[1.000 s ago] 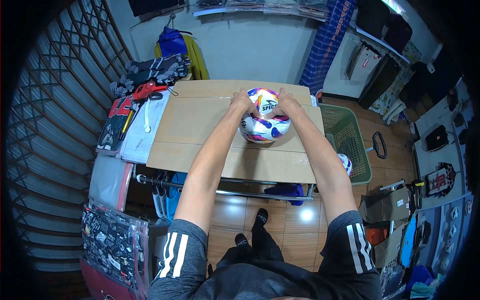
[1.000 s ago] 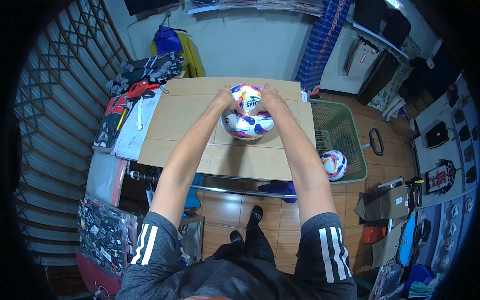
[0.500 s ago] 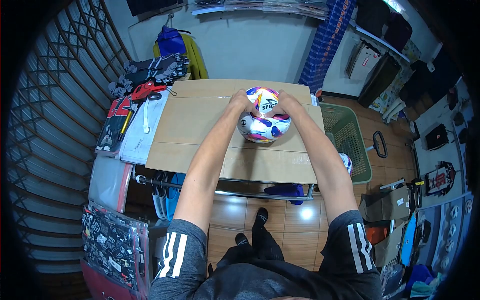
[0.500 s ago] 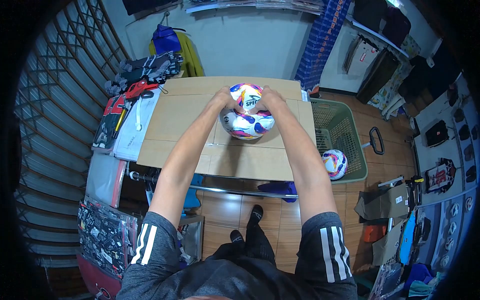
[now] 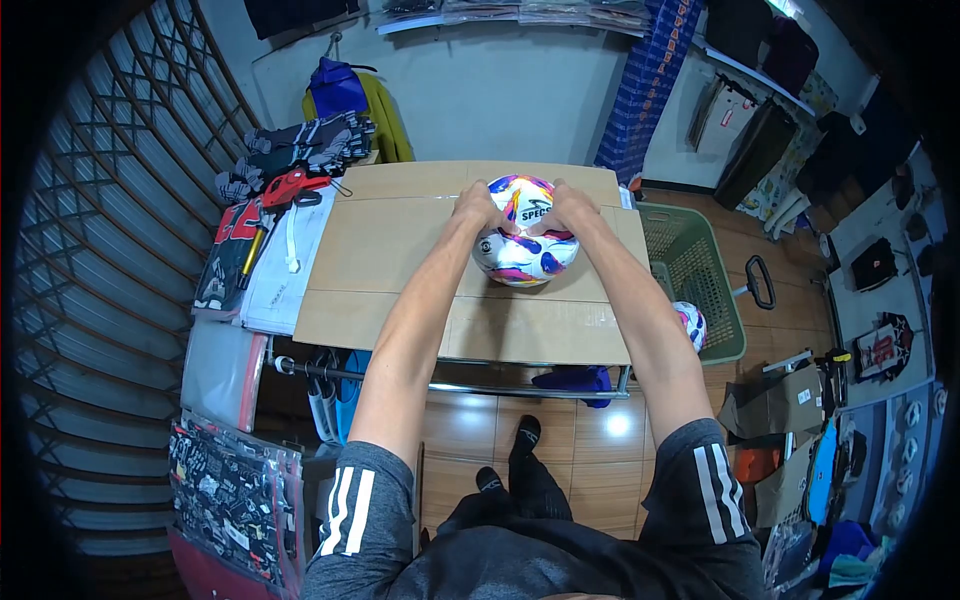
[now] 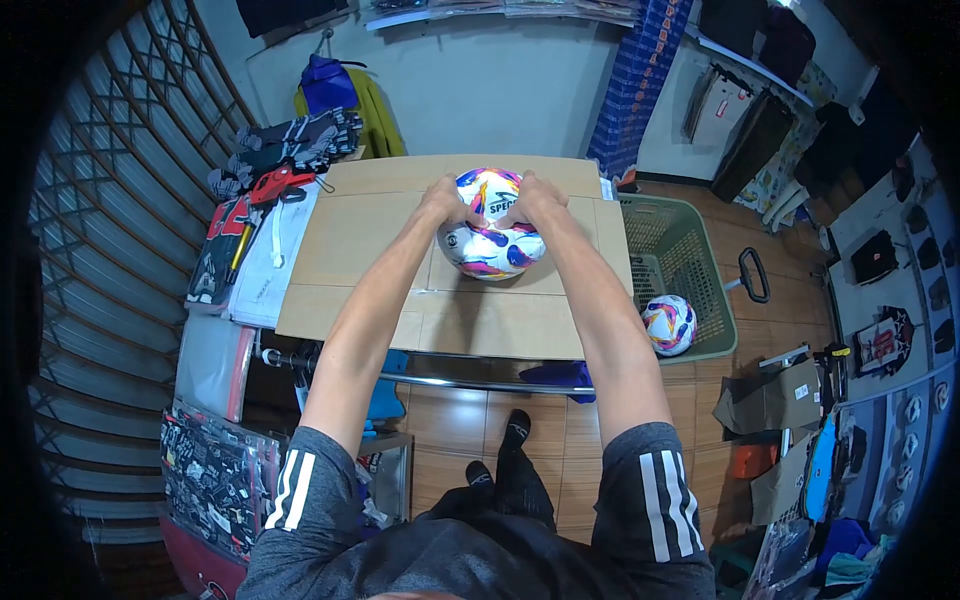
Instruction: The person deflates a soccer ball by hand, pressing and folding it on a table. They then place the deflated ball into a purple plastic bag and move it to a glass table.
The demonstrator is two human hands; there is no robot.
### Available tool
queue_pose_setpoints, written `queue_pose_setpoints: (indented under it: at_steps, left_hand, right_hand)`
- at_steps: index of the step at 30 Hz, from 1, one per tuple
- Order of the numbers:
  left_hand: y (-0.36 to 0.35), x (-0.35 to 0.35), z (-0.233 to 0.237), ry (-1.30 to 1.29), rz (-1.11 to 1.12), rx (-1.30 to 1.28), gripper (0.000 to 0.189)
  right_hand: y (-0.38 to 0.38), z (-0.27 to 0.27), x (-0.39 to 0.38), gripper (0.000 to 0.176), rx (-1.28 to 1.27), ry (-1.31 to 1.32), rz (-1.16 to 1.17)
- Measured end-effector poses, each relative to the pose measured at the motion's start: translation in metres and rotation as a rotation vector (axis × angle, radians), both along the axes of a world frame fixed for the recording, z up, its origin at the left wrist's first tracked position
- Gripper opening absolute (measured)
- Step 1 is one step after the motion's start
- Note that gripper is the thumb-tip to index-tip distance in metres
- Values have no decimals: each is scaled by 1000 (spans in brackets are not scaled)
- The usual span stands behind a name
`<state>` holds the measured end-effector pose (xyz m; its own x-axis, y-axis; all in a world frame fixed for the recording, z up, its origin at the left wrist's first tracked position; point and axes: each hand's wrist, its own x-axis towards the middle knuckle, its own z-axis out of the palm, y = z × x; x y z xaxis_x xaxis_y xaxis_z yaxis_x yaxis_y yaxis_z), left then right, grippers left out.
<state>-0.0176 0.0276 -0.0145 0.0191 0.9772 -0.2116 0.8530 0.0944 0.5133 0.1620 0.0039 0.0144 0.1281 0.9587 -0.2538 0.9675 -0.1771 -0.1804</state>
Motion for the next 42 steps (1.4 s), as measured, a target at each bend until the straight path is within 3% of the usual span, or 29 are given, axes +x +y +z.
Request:
queue_pose_setpoints:
  at_steps: [23, 35, 42]
  left_hand:
    - [-34, 8, 5, 52, 102, 99, 93]
    - [-33, 4, -1, 36, 99, 104, 100]
    - [-28, 2, -9, -27, 121, 79, 103]
  right_hand:
    - [-26, -8, 0, 102, 151, 64, -32]
    - [-30, -9, -2, 104, 160, 102, -49]
    - [-25, -9, -8, 95, 143, 86, -78]
